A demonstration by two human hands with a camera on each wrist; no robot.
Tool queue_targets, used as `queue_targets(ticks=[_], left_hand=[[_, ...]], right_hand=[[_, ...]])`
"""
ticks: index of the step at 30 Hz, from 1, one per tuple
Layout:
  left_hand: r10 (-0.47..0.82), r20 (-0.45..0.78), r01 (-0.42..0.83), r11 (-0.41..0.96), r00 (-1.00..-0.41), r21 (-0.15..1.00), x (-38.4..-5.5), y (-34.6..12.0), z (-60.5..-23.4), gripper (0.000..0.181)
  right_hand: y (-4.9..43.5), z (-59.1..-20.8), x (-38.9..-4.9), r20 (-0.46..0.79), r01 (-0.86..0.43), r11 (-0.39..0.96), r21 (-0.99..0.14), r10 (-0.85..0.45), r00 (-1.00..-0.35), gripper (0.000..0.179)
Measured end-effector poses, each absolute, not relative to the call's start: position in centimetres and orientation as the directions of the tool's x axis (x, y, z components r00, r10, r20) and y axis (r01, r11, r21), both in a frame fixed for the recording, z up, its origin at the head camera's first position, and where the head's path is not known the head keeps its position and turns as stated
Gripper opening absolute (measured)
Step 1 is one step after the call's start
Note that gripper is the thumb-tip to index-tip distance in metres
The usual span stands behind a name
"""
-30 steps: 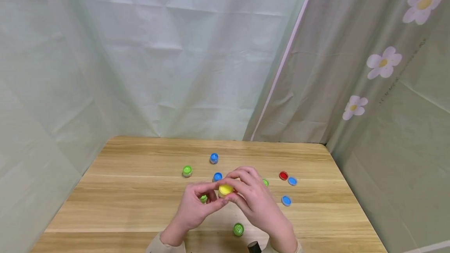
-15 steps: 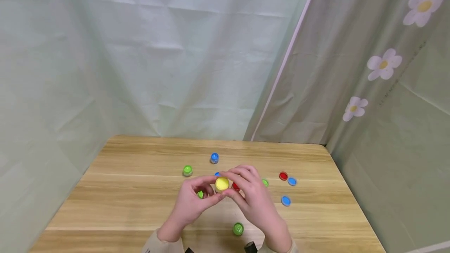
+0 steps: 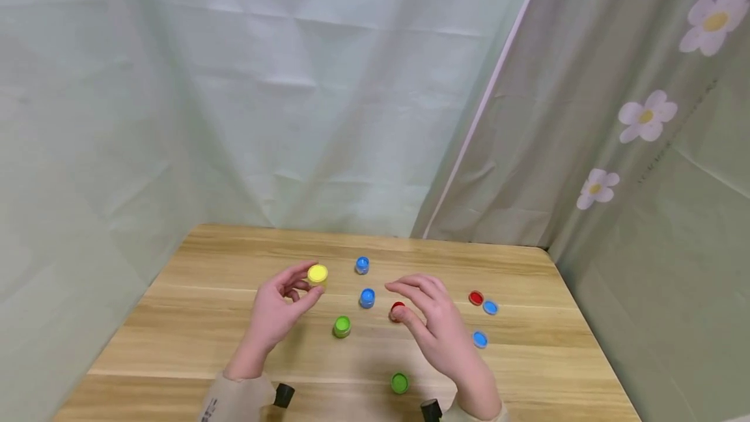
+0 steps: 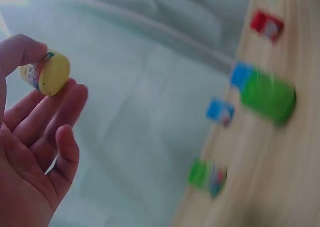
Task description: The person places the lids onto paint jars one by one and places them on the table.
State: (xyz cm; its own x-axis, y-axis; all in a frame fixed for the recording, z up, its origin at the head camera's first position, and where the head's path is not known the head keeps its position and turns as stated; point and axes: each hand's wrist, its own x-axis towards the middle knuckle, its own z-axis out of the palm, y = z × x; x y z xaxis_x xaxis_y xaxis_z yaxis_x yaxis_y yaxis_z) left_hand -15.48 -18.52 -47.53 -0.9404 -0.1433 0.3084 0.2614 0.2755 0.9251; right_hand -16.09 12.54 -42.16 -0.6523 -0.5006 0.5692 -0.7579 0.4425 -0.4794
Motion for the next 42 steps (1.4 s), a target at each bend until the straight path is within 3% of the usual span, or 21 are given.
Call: queue_targets(ticks=[7,16,42], left_hand=[[-0.196,0.227,0.123,0.437,-0.954,0.891,-16.3,-22.3,-49.5,0.040],[-0.126,0.077,-0.022,0.640,-0.989,0.768,-16.9,-25.4,-51.8,0.048],[-0.191,-0.033,-0.156,0.673,-0.981,0.723,-16.9,-26.7,-53.8,0.050]], right_hand=[[14.3,-42.3,-16.3,0.535,-0.725,0.489,-0.486,-0.489,-0.689,0.033],[15.9,-42.7,-16.6,0.512,-0.695,0.528,-0.487,-0.472,-0.718,0.029],[17.4,-42.1,-16.8,0.498,-0.671,0.550,-0.497,-0.452,-0.740,0.030]])
